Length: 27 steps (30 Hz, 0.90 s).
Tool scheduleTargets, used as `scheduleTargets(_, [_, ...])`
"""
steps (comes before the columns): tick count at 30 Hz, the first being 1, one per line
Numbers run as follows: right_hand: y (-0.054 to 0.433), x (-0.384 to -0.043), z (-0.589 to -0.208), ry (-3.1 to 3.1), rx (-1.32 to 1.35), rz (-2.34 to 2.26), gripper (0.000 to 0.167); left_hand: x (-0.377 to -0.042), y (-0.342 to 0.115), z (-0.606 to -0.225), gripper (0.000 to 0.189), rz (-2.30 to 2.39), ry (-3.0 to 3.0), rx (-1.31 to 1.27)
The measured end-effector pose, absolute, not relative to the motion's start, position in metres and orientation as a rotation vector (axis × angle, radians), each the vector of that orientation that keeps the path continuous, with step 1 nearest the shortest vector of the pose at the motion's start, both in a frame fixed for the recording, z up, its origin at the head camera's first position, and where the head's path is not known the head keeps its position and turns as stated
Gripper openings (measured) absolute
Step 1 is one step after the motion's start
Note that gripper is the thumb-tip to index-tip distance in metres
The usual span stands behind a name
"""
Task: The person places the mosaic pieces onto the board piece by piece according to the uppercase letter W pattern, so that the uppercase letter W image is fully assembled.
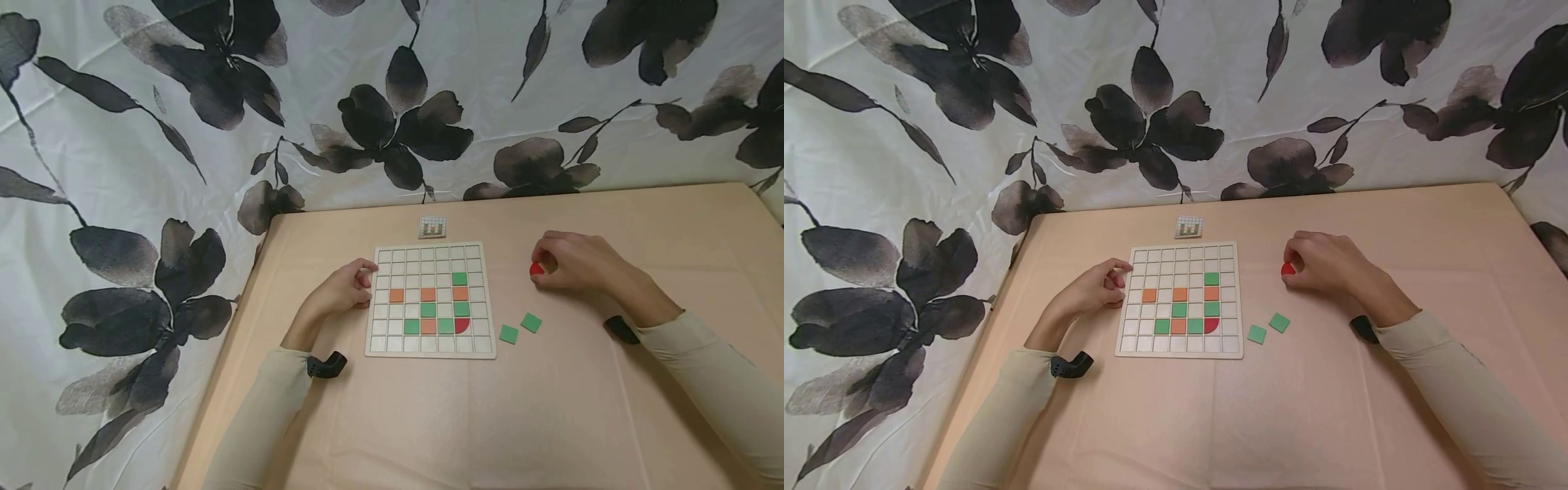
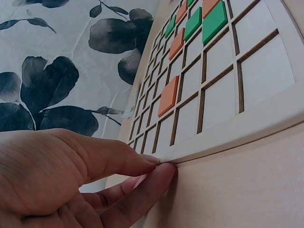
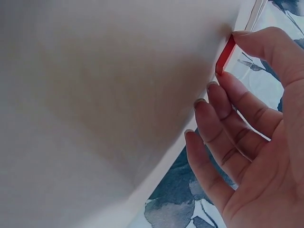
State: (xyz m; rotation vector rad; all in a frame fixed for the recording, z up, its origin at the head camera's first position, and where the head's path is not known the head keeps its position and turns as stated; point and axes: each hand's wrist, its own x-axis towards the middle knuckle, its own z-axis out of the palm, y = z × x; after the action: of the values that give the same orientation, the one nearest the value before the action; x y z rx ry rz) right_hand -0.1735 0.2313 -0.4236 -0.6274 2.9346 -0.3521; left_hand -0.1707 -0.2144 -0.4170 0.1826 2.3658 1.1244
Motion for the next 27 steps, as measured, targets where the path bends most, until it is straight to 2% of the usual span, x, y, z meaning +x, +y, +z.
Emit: scheduleTargets(27, [0.211,-0.179,-0.412,2.866,-0.828,-0.595,0.022,-0.171,-0.215,-0.418,0.055,1.166,2.338,0.182])
